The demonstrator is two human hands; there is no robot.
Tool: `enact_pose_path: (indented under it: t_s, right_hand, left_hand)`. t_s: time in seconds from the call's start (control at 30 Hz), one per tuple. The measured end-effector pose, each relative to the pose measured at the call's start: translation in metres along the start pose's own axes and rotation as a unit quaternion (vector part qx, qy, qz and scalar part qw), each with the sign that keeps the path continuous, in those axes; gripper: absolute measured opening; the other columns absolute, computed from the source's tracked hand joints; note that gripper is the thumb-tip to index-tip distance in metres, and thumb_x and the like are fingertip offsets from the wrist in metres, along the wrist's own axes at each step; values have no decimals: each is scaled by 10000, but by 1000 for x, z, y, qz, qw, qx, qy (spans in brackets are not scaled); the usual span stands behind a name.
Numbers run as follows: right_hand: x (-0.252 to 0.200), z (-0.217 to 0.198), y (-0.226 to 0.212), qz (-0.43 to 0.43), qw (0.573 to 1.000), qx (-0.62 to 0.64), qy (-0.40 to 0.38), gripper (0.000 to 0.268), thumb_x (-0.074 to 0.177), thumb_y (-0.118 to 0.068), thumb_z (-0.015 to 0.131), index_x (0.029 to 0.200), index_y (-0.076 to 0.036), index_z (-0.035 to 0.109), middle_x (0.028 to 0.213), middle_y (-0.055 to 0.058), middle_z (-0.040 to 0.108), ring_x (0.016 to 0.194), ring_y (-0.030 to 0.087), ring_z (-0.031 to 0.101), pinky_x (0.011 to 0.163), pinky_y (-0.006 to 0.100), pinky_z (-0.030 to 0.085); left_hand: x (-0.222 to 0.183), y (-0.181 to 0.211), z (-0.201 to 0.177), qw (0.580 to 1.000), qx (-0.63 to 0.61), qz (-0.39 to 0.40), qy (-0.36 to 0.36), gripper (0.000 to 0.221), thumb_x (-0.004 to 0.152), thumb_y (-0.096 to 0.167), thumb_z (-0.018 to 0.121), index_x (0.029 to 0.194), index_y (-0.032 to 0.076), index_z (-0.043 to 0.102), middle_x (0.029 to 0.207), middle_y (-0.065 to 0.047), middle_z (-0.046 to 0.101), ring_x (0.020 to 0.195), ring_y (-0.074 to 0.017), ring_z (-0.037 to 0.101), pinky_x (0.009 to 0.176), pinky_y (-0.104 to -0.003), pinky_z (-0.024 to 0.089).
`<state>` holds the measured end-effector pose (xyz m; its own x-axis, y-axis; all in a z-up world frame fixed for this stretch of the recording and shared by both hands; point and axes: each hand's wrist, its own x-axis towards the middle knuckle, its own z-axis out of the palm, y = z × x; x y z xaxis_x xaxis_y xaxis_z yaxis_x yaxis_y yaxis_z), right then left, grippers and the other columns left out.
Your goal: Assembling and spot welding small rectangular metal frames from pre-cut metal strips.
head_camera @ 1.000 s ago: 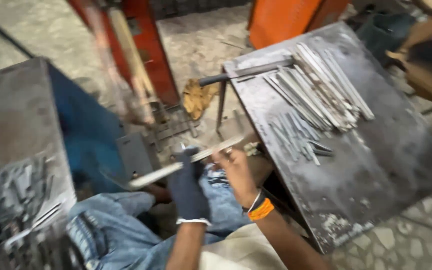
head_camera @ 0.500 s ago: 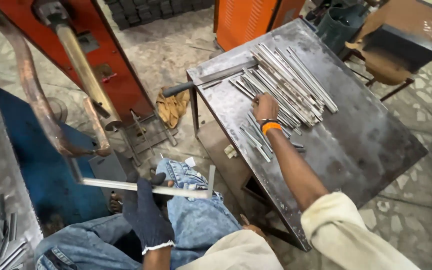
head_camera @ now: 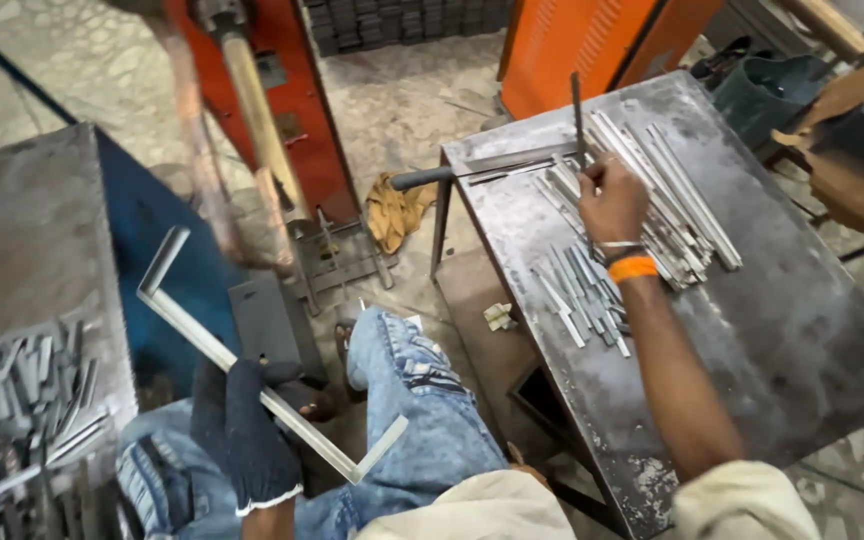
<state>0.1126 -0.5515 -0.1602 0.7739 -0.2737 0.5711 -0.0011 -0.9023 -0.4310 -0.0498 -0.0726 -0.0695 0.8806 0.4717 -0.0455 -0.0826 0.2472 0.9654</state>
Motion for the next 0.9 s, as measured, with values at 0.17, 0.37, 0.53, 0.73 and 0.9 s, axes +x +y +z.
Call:
enact_pose_path:
  t_s: [0.17, 0.37, 0.53, 0.73, 0.9]
  right_hand:
    - [-34, -64, -151, 39, 943, 329, -39, 542, 892, 42, 741, 1356, -23, 469, 886, 46, 690, 788, 142, 703, 690, 284, 558]
    - [-121, -65, -276, 163, 811, 529, -188, 510, 909, 19, 667, 1413, 1, 587, 754, -23, 655, 598, 39, 554, 526, 212, 450]
    - [-163, -70, -332, 108, 806, 536, -226, 484, 936, 25, 689, 1410, 50, 597, 653, -75, 509, 576, 2, 435, 515, 183, 329]
    - [-176, -71, -351, 154, 760, 576, -258, 546, 936, 27, 658, 1471, 39, 549, 655, -107, 440, 573, -22, 384, 506, 193, 292]
    - [-172, -73, -355, 142, 778, 557, -252, 535, 938, 40, 654, 1464, 40, 557, 671, -113, 440, 586, -29, 370, 497, 192, 273]
  left_hand:
    - [-5, 30, -1, 1000, 24, 6, -3, 356, 1008, 81, 530, 1346, -25, 569, 825, -153, 707, 546, -147, 607, 486, -277, 482]
    - [-18, 41, -18, 999, 33, 5, -2, 566, 959, 29, 524, 1524, 46, 517, 788, -99, 689, 491, -110, 542, 418, -261, 410]
    - [-33, 39, -28, 1000, 4, -4, -20, 561, 951, 5, 538, 1513, 13, 527, 817, -84, 694, 569, -110, 620, 435, -255, 417]
    - [-46, 32, -24, 997, 63, 43, -21, 581, 957, -8, 581, 1536, 6, 535, 922, -56, 718, 672, -54, 611, 543, -223, 488]
    - [-48, 43, -12, 998, 26, -43, -39, 545, 935, 43, 566, 1479, 43, 536, 665, -82, 705, 414, -79, 528, 359, -246, 377]
